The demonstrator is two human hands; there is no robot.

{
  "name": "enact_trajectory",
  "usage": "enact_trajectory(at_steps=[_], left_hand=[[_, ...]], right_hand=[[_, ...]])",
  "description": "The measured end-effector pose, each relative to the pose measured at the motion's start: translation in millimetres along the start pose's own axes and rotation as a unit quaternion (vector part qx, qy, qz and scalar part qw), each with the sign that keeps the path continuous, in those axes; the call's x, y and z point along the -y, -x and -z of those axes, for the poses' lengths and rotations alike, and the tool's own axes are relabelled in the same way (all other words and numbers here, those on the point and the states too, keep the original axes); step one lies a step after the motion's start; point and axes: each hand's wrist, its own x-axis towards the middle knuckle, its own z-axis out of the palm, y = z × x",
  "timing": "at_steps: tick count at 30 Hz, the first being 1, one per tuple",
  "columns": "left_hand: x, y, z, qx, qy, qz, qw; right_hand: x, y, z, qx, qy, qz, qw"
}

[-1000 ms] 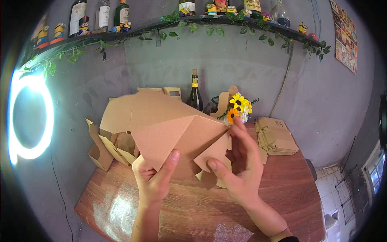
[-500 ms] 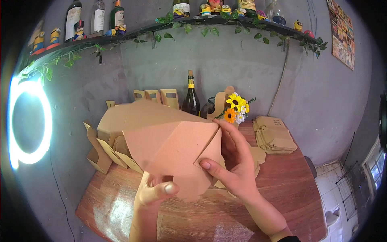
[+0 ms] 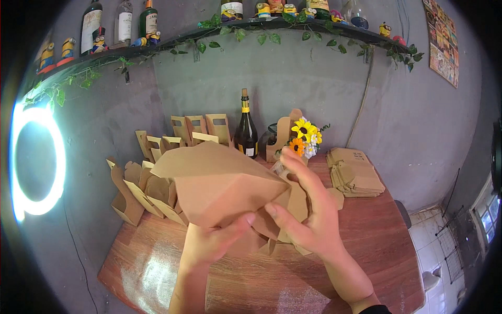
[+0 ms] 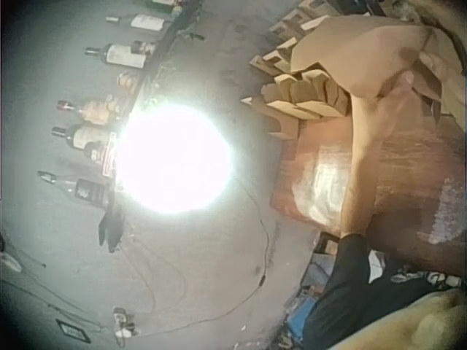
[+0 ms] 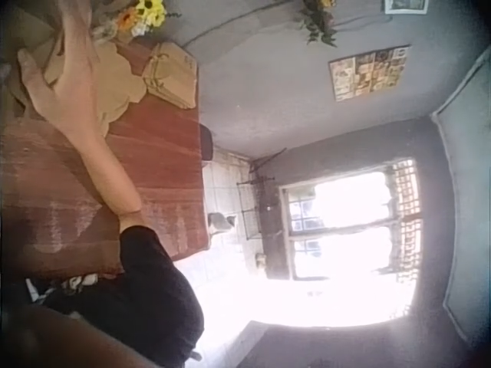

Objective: The recorder is assembling multiple cardboard beverage or object holders from flat sheets at a wooden table.

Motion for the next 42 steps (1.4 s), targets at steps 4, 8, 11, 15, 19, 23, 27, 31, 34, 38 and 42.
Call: enact_trajectory(at_steps=[4, 8, 11, 15, 19, 23, 27, 31, 34, 38, 42], left_hand=[[0, 1, 2, 0.147, -0.188, -0.042, 0.97], [-8, 3, -8, 0.156, -0.308, -0.166, 0.924], [-6, 9, -7, 0.109, -0.245, -0.014, 0.963], [-3, 10, 2, 0.051, -0.283, -0.168, 0.943], [-15, 1, 10, 0.139, -0.22, -0.097, 0.961], [-18, -2, 23, 0.071, -0.268, -0.085, 0.957], [-23, -6, 29, 0.06, -0.158, -0.131, 0.977], [-23, -8, 26, 0.004, 0.04, -0.033, 0.999], [-23, -4, 3, 0.078, 0.207, 0.102, 0.97], [-8, 6, -13, 0.068, 0.195, 0.195, 0.959], [-16, 8, -11, 0.051, 0.168, 0.177, 0.969]], right_hand=[[18, -4, 7, 0.037, 0.123, 0.104, 0.986], [19, -2, 3, 0.059, 0.163, 0.168, 0.97], [12, 4, 1, 0.07, 0.162, 0.217, 0.96], [6, 6, -9, 0.037, 0.163, 0.287, 0.943], [6, 5, -10, 0.005, 0.168, 0.273, 0.947], [6, -1, -3, -0.037, 0.16, 0.258, 0.952], [7, -2, 2, -0.095, 0.15, 0.204, 0.963], [4, -1, 2, -0.17, 0.166, 0.172, 0.956], [-1, 1, 1, -0.241, 0.204, 0.156, 0.936], [3, 4, -3, -0.23, 0.19, 0.157, 0.941], [5, 3, -4, -0.163, 0.182, 0.172, 0.954]])
